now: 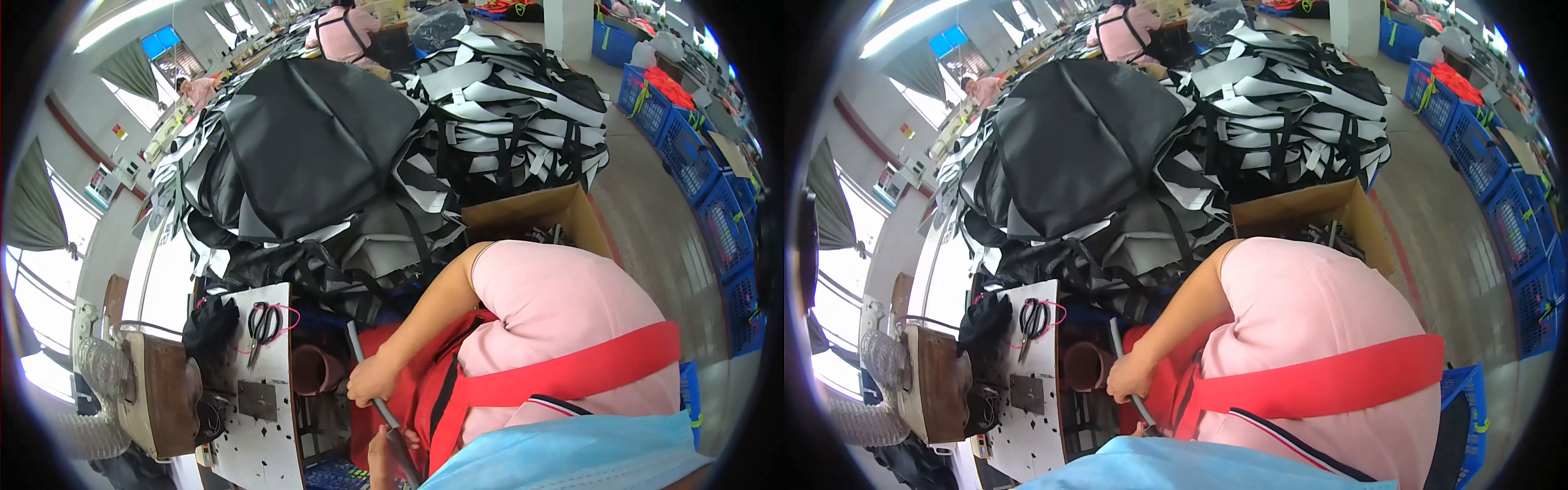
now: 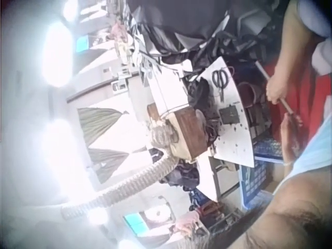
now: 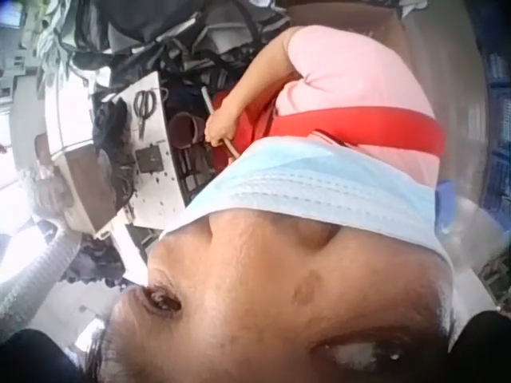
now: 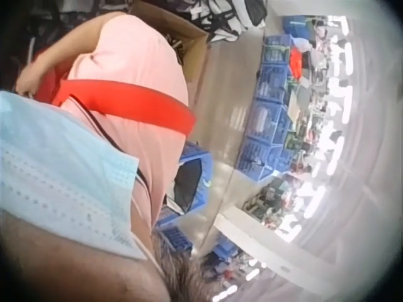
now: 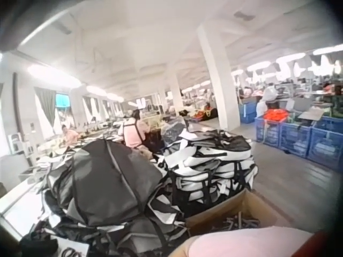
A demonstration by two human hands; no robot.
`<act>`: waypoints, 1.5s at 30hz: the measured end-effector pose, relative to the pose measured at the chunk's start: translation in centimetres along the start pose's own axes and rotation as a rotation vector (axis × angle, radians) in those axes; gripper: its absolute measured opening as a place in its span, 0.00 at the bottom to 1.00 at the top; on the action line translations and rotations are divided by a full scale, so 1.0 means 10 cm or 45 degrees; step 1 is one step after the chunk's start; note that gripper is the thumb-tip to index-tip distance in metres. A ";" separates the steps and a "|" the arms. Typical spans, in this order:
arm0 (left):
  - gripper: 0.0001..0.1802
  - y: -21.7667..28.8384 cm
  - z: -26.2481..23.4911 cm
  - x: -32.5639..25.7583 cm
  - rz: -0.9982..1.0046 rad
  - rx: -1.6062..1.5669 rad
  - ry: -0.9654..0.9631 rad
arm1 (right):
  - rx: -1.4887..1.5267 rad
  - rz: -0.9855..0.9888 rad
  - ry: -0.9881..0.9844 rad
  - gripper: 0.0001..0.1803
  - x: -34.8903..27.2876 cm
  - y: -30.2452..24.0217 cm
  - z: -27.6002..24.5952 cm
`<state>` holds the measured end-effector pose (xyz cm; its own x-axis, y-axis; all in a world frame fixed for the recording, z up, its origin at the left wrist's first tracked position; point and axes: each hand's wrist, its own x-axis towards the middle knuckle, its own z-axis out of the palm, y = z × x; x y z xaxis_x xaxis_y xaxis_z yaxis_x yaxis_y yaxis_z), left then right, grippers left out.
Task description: Using a sewing machine to assemble fabric or plastic components in a factory setting.
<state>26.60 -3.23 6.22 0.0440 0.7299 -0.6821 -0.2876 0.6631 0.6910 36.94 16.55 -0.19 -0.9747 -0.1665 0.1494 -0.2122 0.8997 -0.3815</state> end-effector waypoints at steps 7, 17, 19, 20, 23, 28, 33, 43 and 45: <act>0.15 0.52 -0.11 0.32 0.633 0.806 -0.075 | 0.098 0.079 -0.142 0.18 0.08 -0.18 -0.49; 0.15 -0.02 -0.65 -0.17 0.464 -0.053 0.050 | 0.115 -0.037 -0.213 0.14 0.43 -0.22 -0.63; 0.14 0.13 -0.63 -0.13 0.392 0.018 0.065 | 0.073 -0.035 -0.194 0.13 0.41 -0.09 -0.67; 0.13 0.11 -0.74 -0.12 0.423 0.084 0.100 | 0.017 0.018 -0.306 0.13 0.48 -0.13 -0.78; 0.13 0.51 -0.73 -0.20 0.603 0.519 0.485 | 0.005 0.010 -0.217 0.14 0.66 0.09 -0.87; 0.15 1.05 -0.80 -0.23 1.035 1.301 1.124 | -0.162 0.094 0.030 0.15 1.08 0.24 -1.25; 0.15 1.36 -1.19 0.08 0.896 0.933 1.058 | -0.270 0.138 0.145 0.20 1.40 0.62 -1.35; 0.16 1.54 -1.58 0.42 0.908 0.736 1.116 | -0.361 0.134 0.120 0.18 1.65 0.84 -1.53; 0.16 1.56 -1.63 0.44 0.960 0.803 1.121 | -0.369 0.002 0.252 0.18 1.66 0.92 -1.49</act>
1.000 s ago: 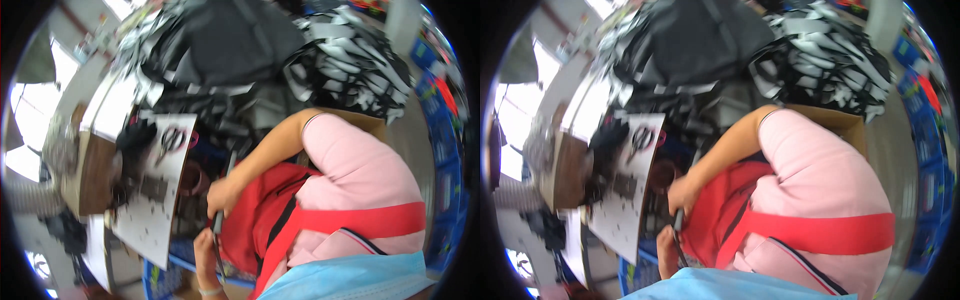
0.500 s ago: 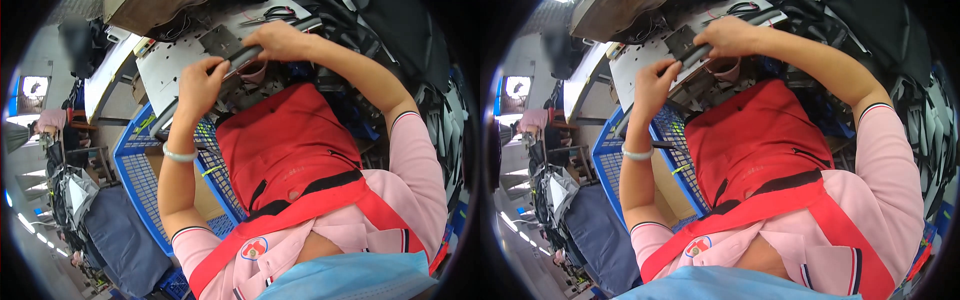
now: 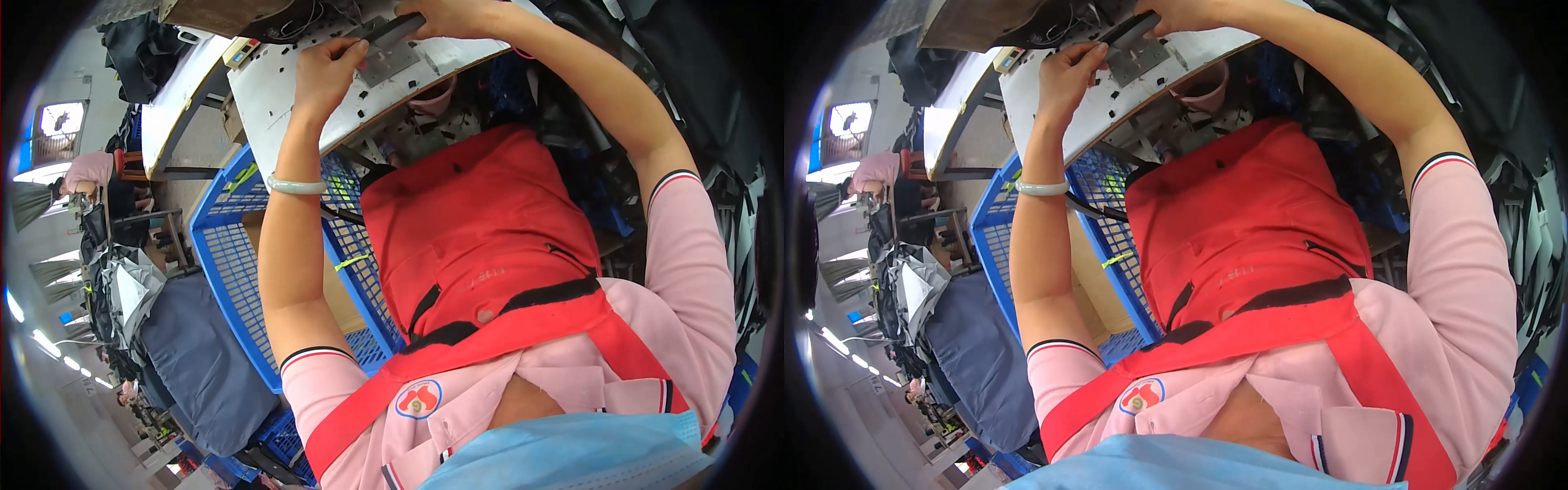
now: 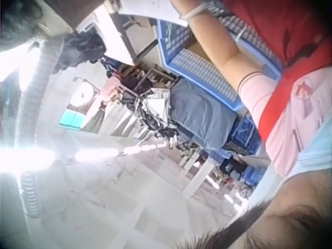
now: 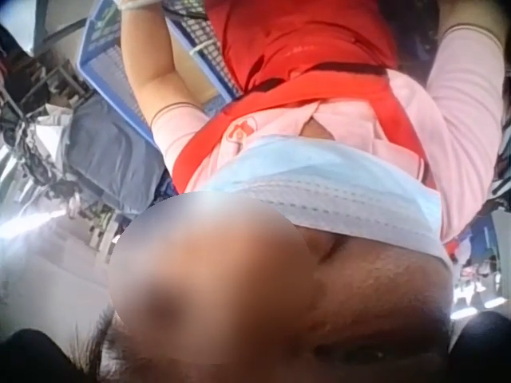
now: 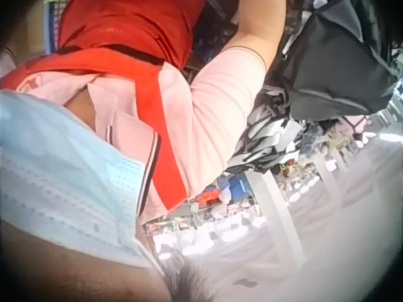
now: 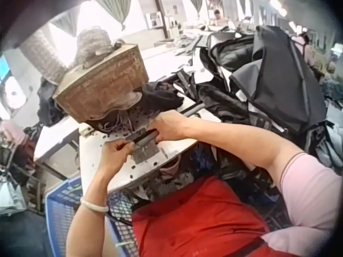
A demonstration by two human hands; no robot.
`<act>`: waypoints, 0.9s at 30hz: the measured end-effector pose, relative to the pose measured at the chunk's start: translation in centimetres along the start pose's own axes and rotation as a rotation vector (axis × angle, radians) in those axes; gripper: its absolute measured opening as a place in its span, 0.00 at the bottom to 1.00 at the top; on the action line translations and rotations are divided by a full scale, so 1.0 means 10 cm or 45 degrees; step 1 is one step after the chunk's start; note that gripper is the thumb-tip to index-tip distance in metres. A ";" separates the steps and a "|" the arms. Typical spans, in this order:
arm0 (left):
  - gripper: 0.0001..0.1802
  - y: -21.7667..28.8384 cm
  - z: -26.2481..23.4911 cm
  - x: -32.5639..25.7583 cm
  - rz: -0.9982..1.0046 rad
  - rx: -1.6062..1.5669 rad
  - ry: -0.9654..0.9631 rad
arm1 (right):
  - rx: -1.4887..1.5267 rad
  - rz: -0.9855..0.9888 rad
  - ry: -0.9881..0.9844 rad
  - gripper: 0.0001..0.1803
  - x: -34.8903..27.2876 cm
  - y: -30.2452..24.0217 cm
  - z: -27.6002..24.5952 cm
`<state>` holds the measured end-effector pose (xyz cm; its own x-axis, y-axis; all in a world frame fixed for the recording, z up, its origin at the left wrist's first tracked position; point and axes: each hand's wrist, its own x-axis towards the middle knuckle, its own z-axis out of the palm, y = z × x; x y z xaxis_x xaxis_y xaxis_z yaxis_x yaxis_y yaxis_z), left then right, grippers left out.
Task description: Using a sewing machine to assemble fabric or plastic components in a factory setting.
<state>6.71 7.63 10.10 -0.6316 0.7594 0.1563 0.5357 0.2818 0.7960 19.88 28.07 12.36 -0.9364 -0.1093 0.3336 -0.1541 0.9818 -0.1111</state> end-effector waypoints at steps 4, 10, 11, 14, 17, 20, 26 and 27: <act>0.17 -0.05 0.01 0.08 0.007 -0.076 0.010 | -0.014 0.140 -0.159 0.20 0.17 0.15 0.10; 0.16 -0.09 -0.01 0.11 -0.005 -0.156 0.015 | 0.041 0.155 -0.147 0.20 0.20 0.14 0.06; 0.16 -0.08 -0.01 0.11 0.018 -0.168 0.010 | 0.046 0.186 -0.156 0.21 0.19 0.14 0.04; 0.15 -0.03 -0.04 0.14 0.010 -0.189 -0.014 | 0.054 0.158 -0.146 0.21 0.22 0.17 0.03; 0.15 -0.02 -0.04 0.14 -0.028 -0.205 -0.030 | 0.042 0.131 -0.147 0.22 0.25 0.18 0.03; 0.14 -0.08 -0.06 0.18 -0.021 -0.232 -0.009 | 0.152 0.123 -0.176 0.23 0.24 0.13 -0.12; 0.13 -0.18 -0.03 0.32 -0.032 -0.384 0.024 | -0.004 0.145 -0.133 0.25 0.35 0.17 -0.06; 0.12 -0.20 -0.03 0.30 -0.055 -0.411 0.031 | 0.042 0.138 -0.119 0.25 0.34 0.16 -0.06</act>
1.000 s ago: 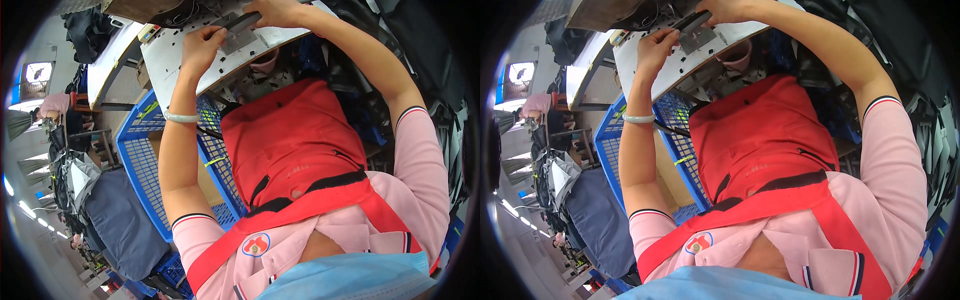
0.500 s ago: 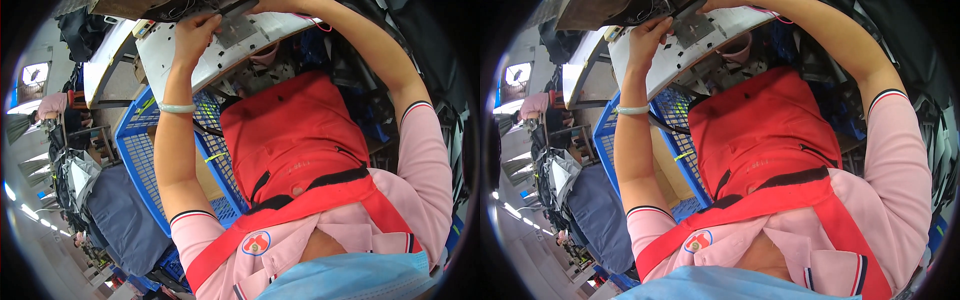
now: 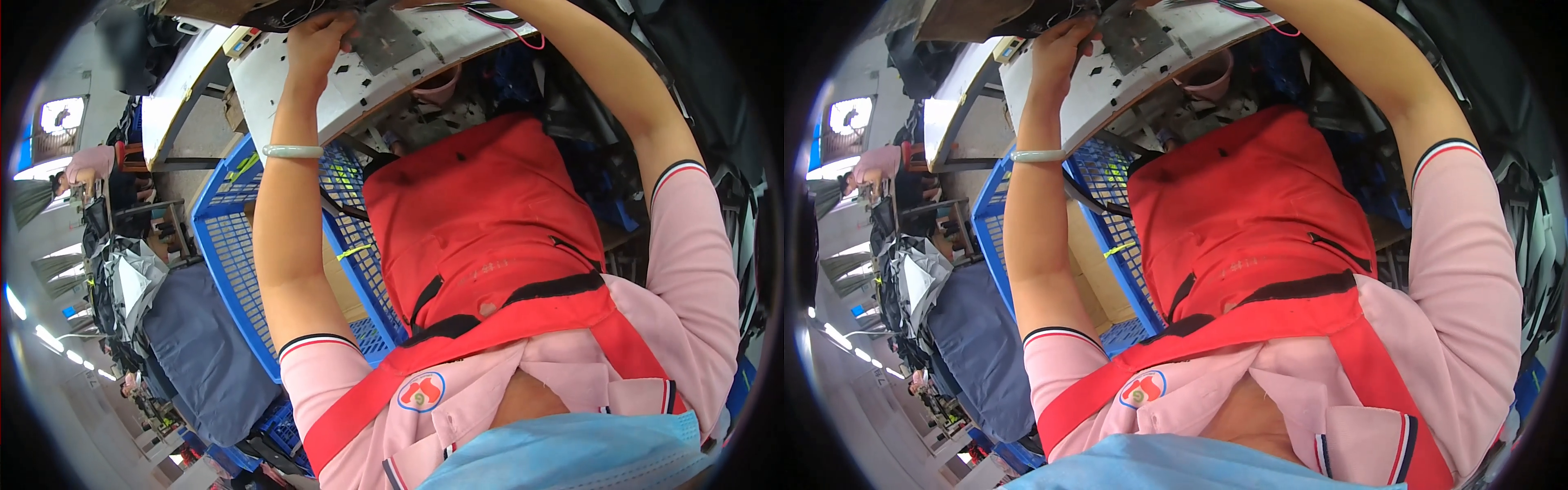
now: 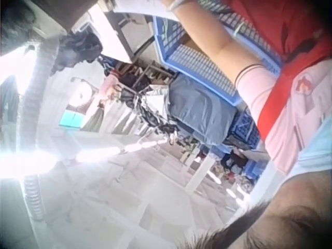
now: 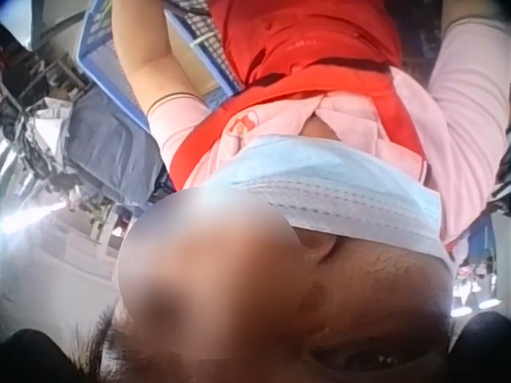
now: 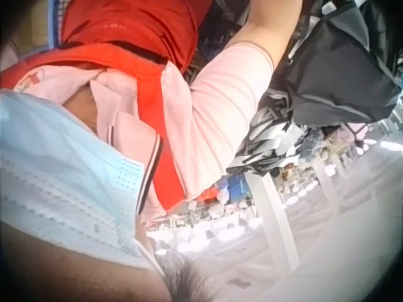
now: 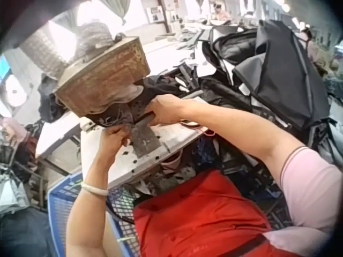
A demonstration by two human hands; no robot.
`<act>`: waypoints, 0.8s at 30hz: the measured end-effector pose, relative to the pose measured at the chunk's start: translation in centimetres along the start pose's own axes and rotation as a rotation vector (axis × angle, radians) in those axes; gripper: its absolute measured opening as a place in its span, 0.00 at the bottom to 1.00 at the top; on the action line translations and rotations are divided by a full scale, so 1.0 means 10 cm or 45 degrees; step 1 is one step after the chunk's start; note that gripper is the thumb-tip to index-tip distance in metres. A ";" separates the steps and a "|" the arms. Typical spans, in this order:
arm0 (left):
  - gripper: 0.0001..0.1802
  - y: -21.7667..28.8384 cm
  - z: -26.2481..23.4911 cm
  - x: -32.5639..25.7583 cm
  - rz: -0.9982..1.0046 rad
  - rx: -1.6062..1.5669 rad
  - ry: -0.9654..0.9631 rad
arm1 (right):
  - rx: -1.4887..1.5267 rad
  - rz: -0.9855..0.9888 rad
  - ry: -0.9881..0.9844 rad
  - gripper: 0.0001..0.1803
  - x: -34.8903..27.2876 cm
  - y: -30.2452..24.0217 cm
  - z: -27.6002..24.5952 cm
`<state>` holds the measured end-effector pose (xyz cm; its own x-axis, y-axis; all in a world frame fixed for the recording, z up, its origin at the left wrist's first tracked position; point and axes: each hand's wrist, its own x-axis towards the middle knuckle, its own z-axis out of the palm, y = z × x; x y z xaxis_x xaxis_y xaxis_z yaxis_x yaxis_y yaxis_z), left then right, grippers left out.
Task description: Using a sewing machine to assemble fabric or plastic components in a factory setting.
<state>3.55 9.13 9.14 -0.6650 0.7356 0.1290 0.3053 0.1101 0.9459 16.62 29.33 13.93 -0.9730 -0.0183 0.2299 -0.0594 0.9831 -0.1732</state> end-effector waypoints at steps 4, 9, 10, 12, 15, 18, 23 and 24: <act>0.13 -0.11 -0.20 -0.13 0.061 -0.175 0.053 | 0.140 0.273 -0.037 0.23 -0.25 -0.17 -0.16; 0.16 0.15 -0.10 -0.58 0.009 0.477 -0.125 | 0.069 -0.301 0.091 0.11 -0.75 -0.69 0.55; 0.17 0.20 -0.03 -0.66 -0.053 0.452 -0.183 | 0.084 -0.491 -0.029 0.08 -0.85 -0.98 0.58; 0.16 0.40 0.20 -0.65 0.009 0.367 -0.288 | 0.053 -0.947 0.375 0.07 -0.93 -1.27 0.90; 0.11 0.58 0.40 -0.63 -0.104 -0.122 -0.283 | -0.337 -0.745 0.053 0.07 -0.81 -1.42 1.18; 0.17 0.17 0.34 -0.68 0.158 -0.109 -0.233 | -0.317 -0.507 -0.420 0.04 -0.73 -1.26 1.14; 0.19 -0.38 0.29 -1.16 -0.474 -0.012 -0.472 | 0.171 -0.107 -0.225 0.16 -0.85 -0.71 0.62; 0.18 -0.35 0.26 -1.24 -0.635 -0.290 -0.558 | 0.197 0.106 -0.435 0.14 -0.79 -0.76 0.45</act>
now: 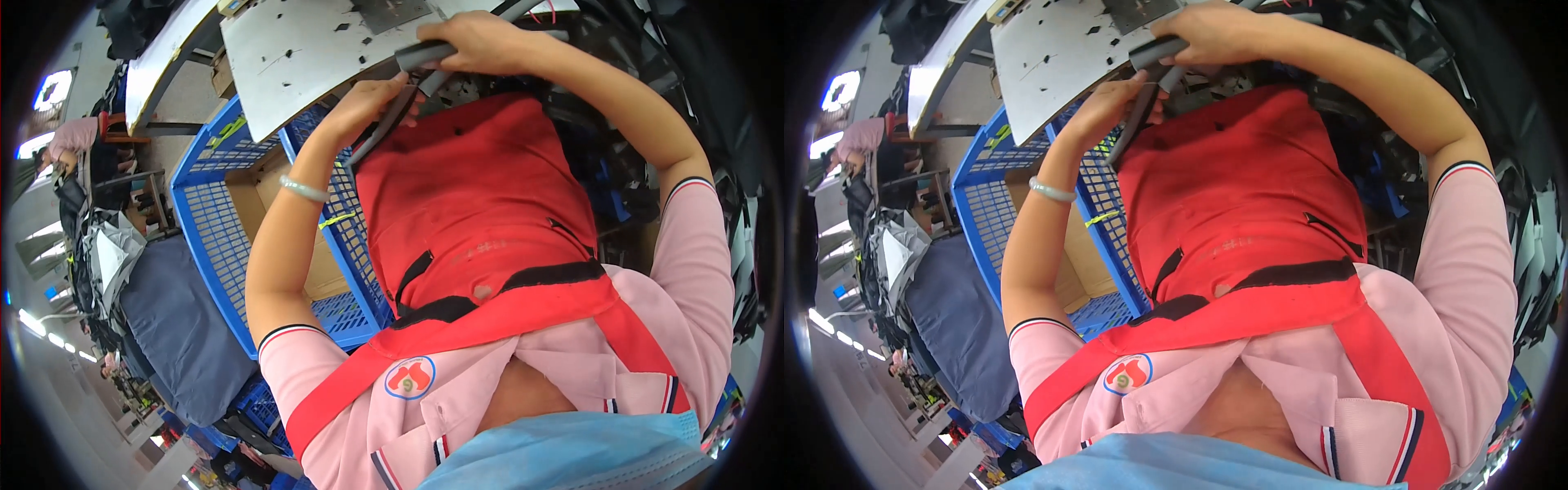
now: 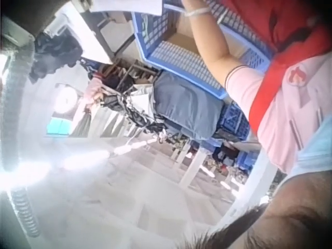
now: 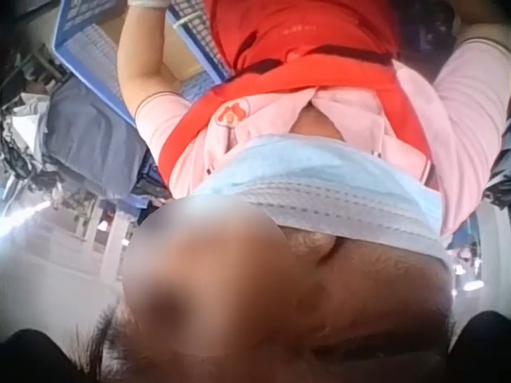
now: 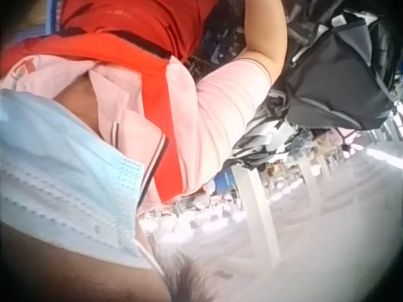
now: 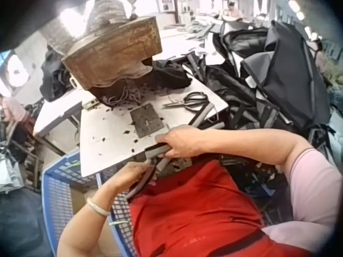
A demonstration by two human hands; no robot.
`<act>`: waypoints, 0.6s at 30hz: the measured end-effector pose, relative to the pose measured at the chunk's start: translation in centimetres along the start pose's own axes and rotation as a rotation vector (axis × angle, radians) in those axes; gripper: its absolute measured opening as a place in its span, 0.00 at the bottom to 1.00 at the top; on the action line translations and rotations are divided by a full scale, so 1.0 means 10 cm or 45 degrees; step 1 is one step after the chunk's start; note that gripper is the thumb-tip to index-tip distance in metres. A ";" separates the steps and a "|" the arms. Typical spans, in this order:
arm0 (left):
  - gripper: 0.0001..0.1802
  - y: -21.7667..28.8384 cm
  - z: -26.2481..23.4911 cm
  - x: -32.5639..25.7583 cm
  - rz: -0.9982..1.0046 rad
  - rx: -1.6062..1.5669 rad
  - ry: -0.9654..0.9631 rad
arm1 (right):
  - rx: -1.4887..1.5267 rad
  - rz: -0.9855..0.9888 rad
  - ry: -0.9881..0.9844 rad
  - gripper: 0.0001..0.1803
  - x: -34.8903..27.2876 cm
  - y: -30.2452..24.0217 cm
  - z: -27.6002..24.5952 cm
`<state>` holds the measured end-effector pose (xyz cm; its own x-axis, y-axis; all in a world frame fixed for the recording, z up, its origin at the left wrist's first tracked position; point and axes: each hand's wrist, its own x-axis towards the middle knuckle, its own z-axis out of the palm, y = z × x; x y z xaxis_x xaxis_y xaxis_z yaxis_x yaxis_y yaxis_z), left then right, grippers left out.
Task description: Using a sewing machine to assemble fabric or plastic components in a factory setting.
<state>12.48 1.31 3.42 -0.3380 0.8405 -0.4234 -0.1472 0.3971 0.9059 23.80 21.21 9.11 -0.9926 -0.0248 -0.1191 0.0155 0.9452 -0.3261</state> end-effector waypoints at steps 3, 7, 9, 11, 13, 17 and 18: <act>0.19 0.15 -0.06 -0.11 0.032 -0.114 -0.068 | 0.407 -0.055 -0.061 0.31 -0.04 0.13 -0.18; 0.18 0.50 -0.09 -0.08 0.312 0.203 0.084 | 0.362 -0.213 0.108 0.33 -0.09 0.19 -0.48; 0.17 0.63 -0.08 -0.08 0.485 0.563 0.267 | 0.301 -0.164 0.054 0.34 -0.08 0.17 -0.60; 0.16 0.72 -0.09 -0.04 0.509 0.607 0.315 | 0.227 -0.081 0.040 0.34 -0.05 0.20 -0.64; 0.15 0.82 -0.12 0.02 0.484 0.584 0.350 | 0.210 -0.121 0.131 0.34 0.00 0.31 -0.64; 0.14 0.87 -0.22 0.18 0.509 0.233 0.358 | 0.312 -0.232 0.269 0.35 0.00 0.36 -0.73; 0.14 0.89 -0.22 0.21 0.511 0.237 0.352 | 0.391 -0.334 0.334 0.36 -0.02 0.39 -0.74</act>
<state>8.43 5.79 10.65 -0.5705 0.8213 -0.0016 0.2039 0.1435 0.9684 23.17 27.29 14.81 -0.9641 -0.1292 0.2319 -0.2437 0.7773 -0.5800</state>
